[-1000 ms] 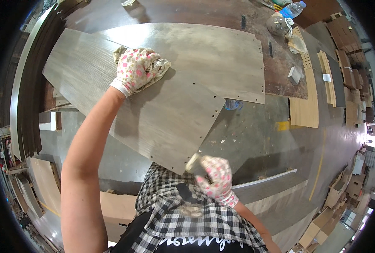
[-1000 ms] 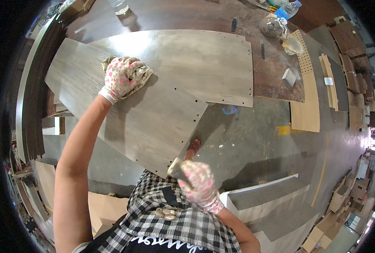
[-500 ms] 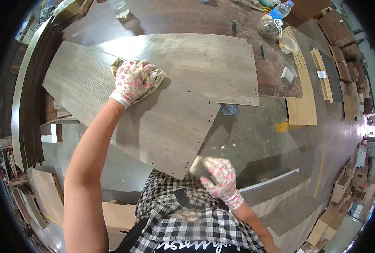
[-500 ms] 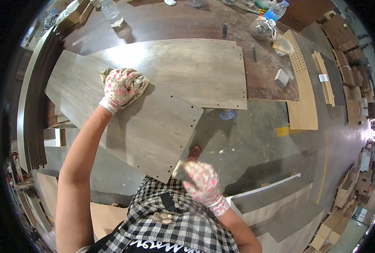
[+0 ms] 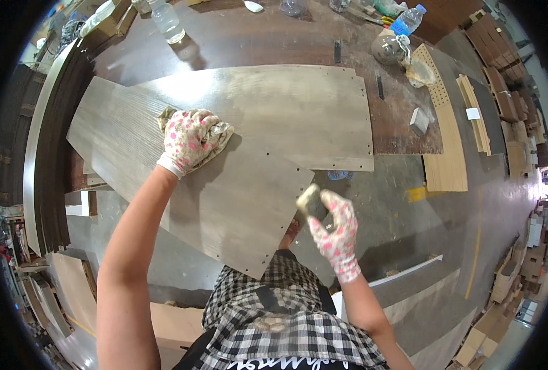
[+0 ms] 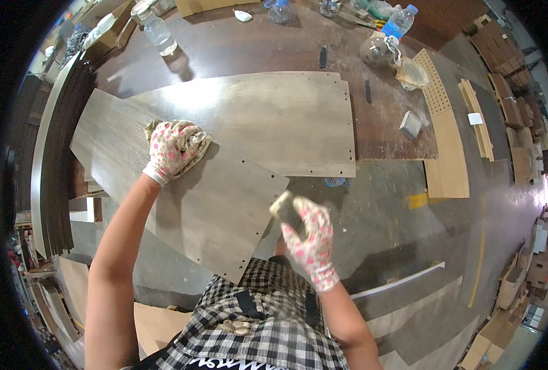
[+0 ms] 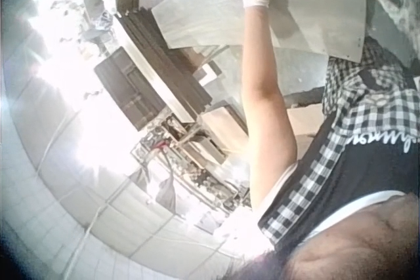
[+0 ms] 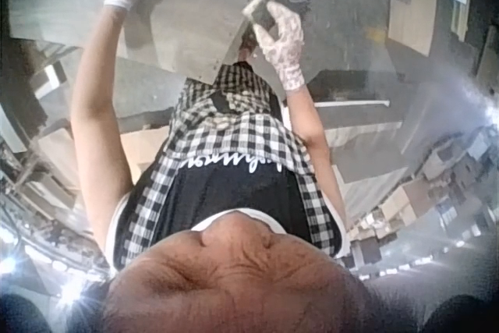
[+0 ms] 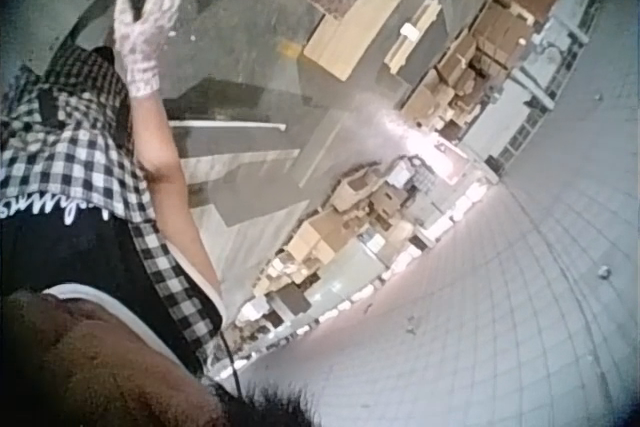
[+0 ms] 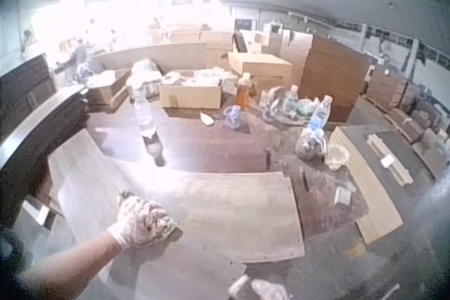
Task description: The person sands a wooden panel using a sanding block while holding a cloth in the other hand, wiping the surface between sanding strokes and turning the panel over to work on different sides.
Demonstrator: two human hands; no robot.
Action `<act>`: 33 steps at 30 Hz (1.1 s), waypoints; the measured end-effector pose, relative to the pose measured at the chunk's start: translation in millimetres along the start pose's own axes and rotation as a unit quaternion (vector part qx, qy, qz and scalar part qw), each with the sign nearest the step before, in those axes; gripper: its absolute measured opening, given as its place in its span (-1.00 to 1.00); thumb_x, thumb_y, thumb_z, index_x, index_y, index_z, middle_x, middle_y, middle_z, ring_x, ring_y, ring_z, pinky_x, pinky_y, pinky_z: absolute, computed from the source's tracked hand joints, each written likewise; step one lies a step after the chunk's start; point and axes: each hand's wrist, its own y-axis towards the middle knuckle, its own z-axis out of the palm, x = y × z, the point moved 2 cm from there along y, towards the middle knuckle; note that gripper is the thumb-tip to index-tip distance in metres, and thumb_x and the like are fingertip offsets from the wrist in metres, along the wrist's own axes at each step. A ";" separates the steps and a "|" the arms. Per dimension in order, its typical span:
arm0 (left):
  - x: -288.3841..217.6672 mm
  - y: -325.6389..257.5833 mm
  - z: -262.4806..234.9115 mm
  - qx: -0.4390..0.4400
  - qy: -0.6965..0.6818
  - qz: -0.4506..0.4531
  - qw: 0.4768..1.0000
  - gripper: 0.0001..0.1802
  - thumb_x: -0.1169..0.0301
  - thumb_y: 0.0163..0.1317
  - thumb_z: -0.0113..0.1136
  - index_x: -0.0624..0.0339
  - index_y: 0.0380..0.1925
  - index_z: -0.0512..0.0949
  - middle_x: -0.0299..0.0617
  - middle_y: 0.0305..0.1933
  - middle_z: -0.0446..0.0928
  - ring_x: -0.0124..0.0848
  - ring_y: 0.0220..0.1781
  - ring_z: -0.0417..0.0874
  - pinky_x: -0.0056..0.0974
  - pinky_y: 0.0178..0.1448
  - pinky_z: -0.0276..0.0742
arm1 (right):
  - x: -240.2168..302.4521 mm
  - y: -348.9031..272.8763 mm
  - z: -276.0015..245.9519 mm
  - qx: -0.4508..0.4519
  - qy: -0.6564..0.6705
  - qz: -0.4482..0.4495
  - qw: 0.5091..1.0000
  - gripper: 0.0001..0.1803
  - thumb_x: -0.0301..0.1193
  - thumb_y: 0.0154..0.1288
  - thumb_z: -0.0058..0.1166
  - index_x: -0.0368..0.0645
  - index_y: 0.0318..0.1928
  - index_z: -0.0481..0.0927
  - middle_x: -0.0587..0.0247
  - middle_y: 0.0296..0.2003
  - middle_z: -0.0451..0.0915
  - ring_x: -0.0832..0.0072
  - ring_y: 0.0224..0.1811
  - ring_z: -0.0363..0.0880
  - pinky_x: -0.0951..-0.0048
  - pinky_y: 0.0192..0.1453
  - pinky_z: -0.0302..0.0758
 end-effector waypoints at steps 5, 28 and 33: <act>-0.3 0.1 -2.9 -0.006 0.009 0.007 1.000 -0.76 0.26 0.08 0.15 0.10 -0.28 0.61 -0.20 -0.18 0.58 -0.20 -0.09 0.55 -0.13 0.04 0.38 | 8.0 -6.3 -14.7 0.028 0.026 -0.002 0.999 -0.49 -0.37 -0.02 0.28 -0.18 0.00 0.51 0.11 -0.04 0.53 0.18 0.00 0.48 0.19 0.11 0.41; -6.0 5.5 -1.5 -0.001 0.008 -0.010 1.000 -0.74 0.22 0.07 0.16 0.06 -0.26 0.61 -0.21 -0.17 0.58 -0.21 -0.09 0.56 -0.12 0.04 0.38 | 30.1 -13.1 21.7 0.088 0.643 0.397 0.649 -0.41 -0.46 0.07 0.16 -0.37 0.13 0.32 0.17 0.00 0.46 0.44 0.06 0.45 0.45 0.17 0.38; -38.0 22.4 16.8 -0.016 0.074 0.025 0.997 -0.67 0.09 0.08 0.12 0.03 -0.26 0.60 -0.18 -0.25 0.57 -0.24 -0.18 0.58 -0.14 -0.06 0.41 | 0.2 -6.6 -17.2 0.023 0.581 0.457 0.673 -0.50 -0.34 0.14 0.05 -0.30 0.09 0.38 0.19 -0.10 0.50 0.51 -0.20 0.53 0.55 -0.21 0.54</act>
